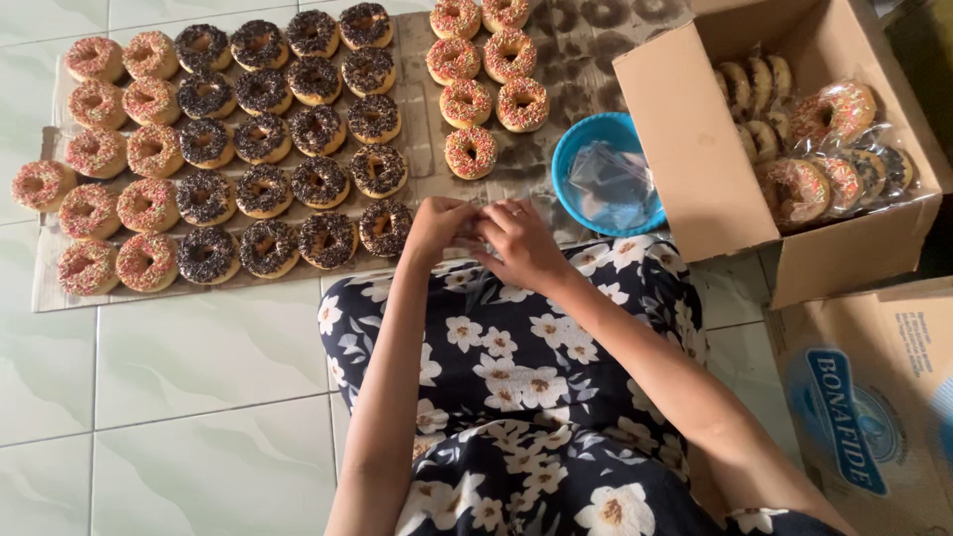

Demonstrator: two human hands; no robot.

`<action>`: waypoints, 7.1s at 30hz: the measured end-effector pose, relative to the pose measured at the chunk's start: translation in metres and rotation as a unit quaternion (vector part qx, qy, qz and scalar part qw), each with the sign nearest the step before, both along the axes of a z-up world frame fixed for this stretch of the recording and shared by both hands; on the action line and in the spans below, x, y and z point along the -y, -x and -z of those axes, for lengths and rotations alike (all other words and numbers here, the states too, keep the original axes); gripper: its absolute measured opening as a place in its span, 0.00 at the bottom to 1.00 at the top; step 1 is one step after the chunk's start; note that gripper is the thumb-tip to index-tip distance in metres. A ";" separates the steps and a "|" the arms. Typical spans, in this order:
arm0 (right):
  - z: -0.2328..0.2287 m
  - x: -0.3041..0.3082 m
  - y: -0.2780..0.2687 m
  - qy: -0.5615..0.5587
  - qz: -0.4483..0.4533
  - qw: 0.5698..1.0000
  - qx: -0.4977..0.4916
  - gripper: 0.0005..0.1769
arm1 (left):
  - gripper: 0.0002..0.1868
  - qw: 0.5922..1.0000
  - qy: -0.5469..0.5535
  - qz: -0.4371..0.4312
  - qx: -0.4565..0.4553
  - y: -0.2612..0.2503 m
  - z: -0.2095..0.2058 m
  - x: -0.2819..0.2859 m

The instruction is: The person sits on the floor and individually places donuts into clear plastic bags, then puts the packaged donuts into a cardboard box. The person repeats this process for multiple donuts until the box is full and closed.

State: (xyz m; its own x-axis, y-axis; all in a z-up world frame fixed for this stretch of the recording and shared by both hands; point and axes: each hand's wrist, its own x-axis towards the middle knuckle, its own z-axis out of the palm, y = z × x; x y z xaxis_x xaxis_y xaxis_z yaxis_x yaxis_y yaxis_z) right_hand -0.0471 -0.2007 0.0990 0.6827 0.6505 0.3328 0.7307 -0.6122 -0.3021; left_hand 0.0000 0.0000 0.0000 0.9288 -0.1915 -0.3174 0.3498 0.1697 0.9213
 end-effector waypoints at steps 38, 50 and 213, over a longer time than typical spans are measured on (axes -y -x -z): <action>0.107 -0.014 -0.029 0.036 0.063 0.986 -0.152 0.44 | 0.51 0.970 0.022 -0.213 0.113 0.046 -0.010 0.051; 0.097 -0.031 -0.022 0.083 0.018 0.986 -0.142 0.60 | 0.39 0.945 0.279 -0.152 -0.075 0.007 0.066 0.039; 0.047 0.042 -0.031 -0.523 0.093 0.734 -0.423 0.08 | 0.05 0.955 0.245 -0.158 0.048 0.021 -0.004 0.027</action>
